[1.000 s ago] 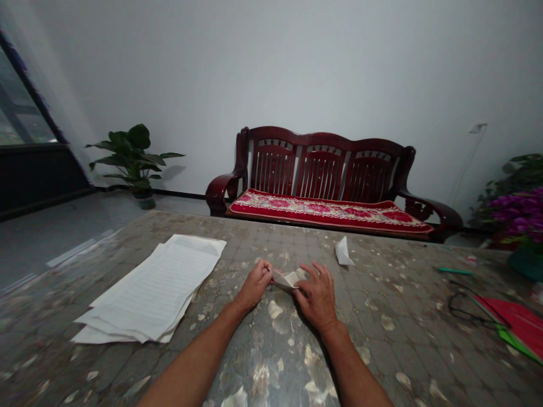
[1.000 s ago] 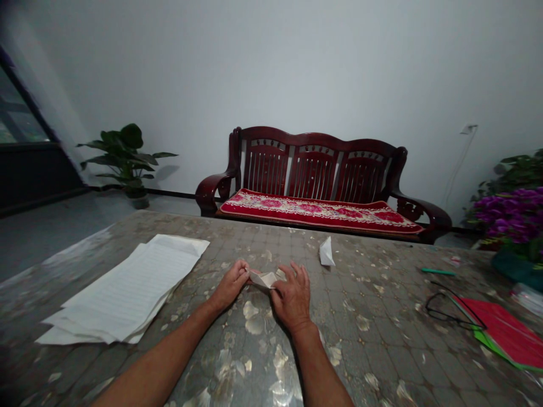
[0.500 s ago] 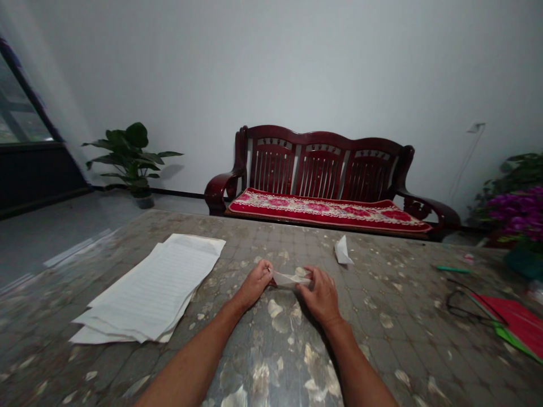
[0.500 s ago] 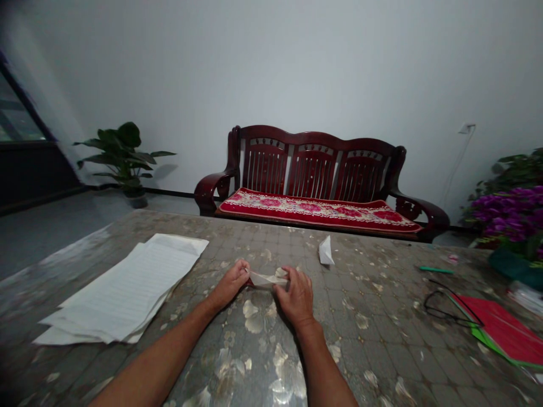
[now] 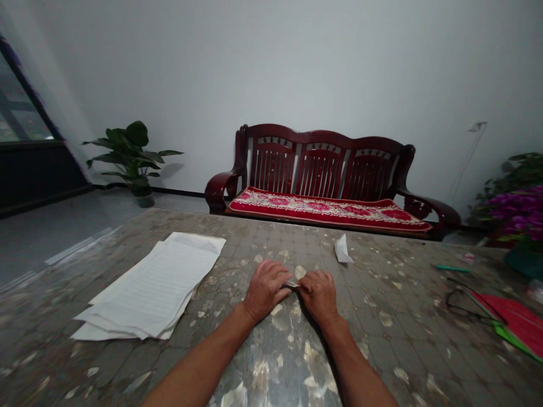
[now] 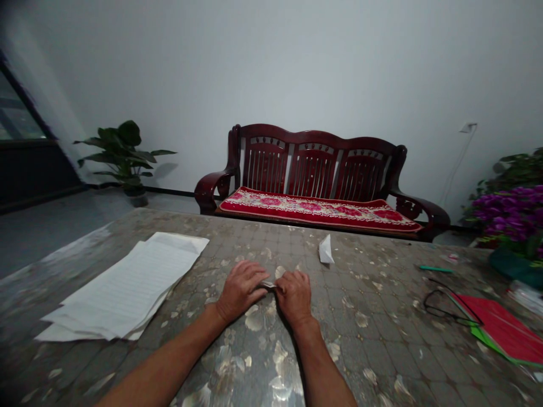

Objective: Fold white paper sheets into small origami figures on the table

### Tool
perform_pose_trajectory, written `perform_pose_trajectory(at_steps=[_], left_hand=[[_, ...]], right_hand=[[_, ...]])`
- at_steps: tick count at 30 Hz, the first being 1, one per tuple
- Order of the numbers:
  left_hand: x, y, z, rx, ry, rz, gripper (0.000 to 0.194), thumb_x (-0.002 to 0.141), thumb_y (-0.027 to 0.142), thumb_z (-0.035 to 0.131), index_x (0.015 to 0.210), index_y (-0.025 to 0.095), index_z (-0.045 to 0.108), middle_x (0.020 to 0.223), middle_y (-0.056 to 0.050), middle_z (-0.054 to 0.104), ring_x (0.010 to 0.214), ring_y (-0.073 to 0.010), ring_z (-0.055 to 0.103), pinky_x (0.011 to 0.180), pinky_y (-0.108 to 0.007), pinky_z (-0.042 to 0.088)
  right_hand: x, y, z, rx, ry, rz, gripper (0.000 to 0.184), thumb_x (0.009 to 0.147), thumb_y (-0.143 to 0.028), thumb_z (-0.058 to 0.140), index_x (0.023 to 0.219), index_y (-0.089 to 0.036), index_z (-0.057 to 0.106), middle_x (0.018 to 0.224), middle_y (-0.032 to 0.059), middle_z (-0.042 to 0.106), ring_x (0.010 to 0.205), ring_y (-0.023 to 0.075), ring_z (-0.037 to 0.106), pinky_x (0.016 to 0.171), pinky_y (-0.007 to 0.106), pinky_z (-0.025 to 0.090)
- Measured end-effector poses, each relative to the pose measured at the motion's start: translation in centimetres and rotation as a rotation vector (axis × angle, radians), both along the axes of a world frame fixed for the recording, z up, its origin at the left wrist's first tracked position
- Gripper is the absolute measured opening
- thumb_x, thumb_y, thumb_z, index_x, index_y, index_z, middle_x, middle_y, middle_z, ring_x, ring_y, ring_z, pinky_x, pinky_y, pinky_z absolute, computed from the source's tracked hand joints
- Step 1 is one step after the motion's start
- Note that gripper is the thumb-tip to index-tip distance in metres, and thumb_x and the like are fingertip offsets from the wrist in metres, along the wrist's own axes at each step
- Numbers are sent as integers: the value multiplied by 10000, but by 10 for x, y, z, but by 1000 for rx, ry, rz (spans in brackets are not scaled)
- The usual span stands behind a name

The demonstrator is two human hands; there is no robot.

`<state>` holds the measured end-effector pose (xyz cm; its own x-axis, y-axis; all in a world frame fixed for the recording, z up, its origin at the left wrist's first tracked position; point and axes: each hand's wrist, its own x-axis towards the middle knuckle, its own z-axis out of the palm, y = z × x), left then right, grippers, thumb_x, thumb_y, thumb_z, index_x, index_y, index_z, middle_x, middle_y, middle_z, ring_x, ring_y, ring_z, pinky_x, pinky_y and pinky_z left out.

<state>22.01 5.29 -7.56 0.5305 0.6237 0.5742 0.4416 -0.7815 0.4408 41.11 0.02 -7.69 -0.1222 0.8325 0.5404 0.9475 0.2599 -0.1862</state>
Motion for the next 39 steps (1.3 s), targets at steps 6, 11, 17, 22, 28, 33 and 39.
perform_pose_trajectory(at_steps=[6, 11, 17, 22, 28, 33, 39], left_hand=[[3, 10, -15, 54, 176, 108, 82, 879, 268, 635, 838, 233, 697, 866, -52, 644, 875, -223, 554, 811, -351, 400], [6, 11, -11, 100, 316, 158, 152, 896, 183, 580, 762, 202, 651, 822, -50, 604, 851, -213, 539, 786, -333, 403], [3, 1, -5, 31, 460, 158, 67, 895, 181, 574, 899, 195, 639, 950, -54, 624, 931, -222, 560, 820, -335, 454], [0, -8, -17, -12, 485, 95, 117, 909, 222, 559, 998, 176, 620, 1094, -85, 639, 1073, -249, 571, 943, -391, 471], [-6, -8, -32, -118, 404, 0, 458, 914, 171, 486, 1371, 164, 454, 1430, -139, 505, 1336, -242, 453, 1117, -421, 368], [-13, -7, -28, -139, 477, -38, 529, 939, 216, 442, 1463, 181, 372, 1502, -121, 432, 1399, -245, 378, 1153, -445, 307], [-19, -10, -25, -72, 545, 11, 510, 963, 314, 437, 1459, 203, 393, 1515, -97, 417, 1414, -264, 347, 1157, -476, 260]], right_hand=[[-5, 7, -3, 35, -19, 9, 148, 880, -205, 615, 798, -266, 722, 781, 9, 660, 797, 188, 499, 781, 326, 269], [-7, 7, -4, -101, -46, -27, 190, 914, -209, 571, 937, -305, 733, 890, 10, 688, 859, 189, 530, 794, 314, 297], [-12, -3, 1, -289, -88, -87, 278, 951, -198, 462, 1060, -278, 706, 1074, 40, 683, 995, 201, 569, 885, 322, 366], [-32, -12, -9, -345, -78, -96, 408, 928, -120, 379, 1263, -137, 611, 1336, 131, 583, 1262, 237, 493, 1142, 384, 236], [-54, -18, -21, -409, -13, -49, 544, 978, -296, 337, 1464, -54, 377, 1530, 165, 352, 1440, 259, 277, 1191, 423, 200], [-51, -20, -17, -473, -11, -51, 657, 985, -448, 327, 1485, -22, 321, 1562, 182, 232, 1467, 278, 179, 1202, 451, 159], [-46, -20, -14, -523, -26, -40, 725, 985, -549, 252, 1492, -33, 310, 1569, 170, 203, 1470, 279, 161, 1201, 444, 149]])
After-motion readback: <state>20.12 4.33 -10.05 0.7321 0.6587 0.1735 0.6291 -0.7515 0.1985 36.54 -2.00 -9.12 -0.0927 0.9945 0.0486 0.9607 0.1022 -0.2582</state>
